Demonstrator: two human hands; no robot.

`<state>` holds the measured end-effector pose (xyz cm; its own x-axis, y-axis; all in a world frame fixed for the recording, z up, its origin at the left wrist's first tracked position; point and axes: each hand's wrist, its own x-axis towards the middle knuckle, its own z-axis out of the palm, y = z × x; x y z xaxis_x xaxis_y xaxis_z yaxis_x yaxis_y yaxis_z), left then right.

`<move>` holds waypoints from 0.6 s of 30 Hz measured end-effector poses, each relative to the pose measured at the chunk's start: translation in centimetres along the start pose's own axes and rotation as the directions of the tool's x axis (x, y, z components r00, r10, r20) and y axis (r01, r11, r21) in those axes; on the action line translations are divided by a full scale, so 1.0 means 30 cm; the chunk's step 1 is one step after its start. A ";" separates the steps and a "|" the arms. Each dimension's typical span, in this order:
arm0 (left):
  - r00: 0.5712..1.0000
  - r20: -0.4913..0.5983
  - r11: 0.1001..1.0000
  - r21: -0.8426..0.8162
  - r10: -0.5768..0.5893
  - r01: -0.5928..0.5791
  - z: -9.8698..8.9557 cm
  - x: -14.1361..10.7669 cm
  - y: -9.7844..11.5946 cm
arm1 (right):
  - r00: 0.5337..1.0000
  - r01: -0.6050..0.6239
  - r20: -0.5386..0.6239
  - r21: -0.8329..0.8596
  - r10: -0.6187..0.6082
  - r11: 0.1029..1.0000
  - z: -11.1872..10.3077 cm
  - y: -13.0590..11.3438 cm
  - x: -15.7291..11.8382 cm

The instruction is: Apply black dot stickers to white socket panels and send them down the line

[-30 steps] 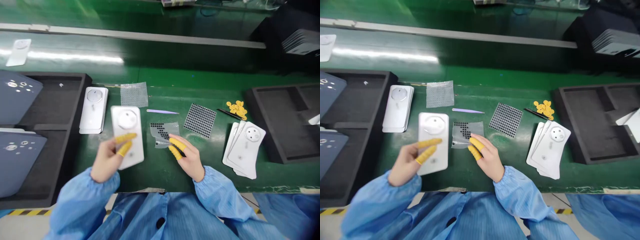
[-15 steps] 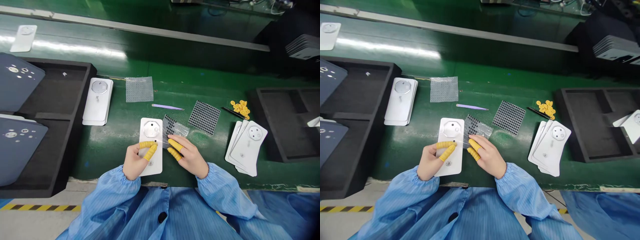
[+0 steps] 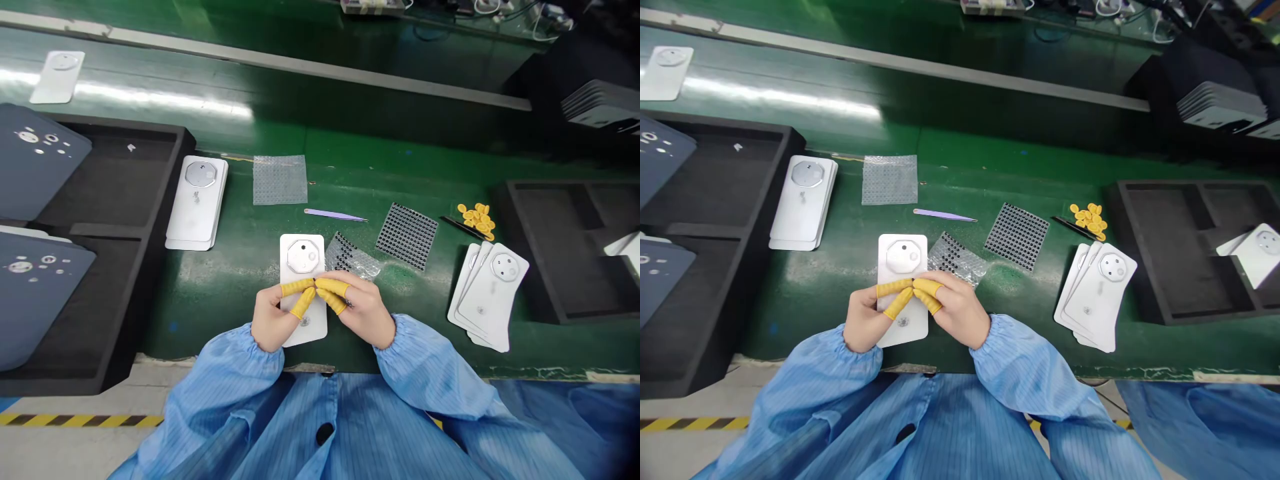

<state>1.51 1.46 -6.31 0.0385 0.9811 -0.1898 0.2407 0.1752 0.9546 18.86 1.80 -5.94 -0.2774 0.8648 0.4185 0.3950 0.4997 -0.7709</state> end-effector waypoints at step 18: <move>0.978 -0.048 0.957 0.223 0.203 -0.188 0.000 0.009 0.005 | 0.999 -0.035 -0.018 -0.008 0.035 0.999 0.066 0.040 -0.025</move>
<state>1.54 1.74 -6.21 0.0400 0.9990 0.0192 0.4392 -0.0349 0.8977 17.82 1.66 -8.12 -0.2471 0.8827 0.3998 0.4116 0.4691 -0.7813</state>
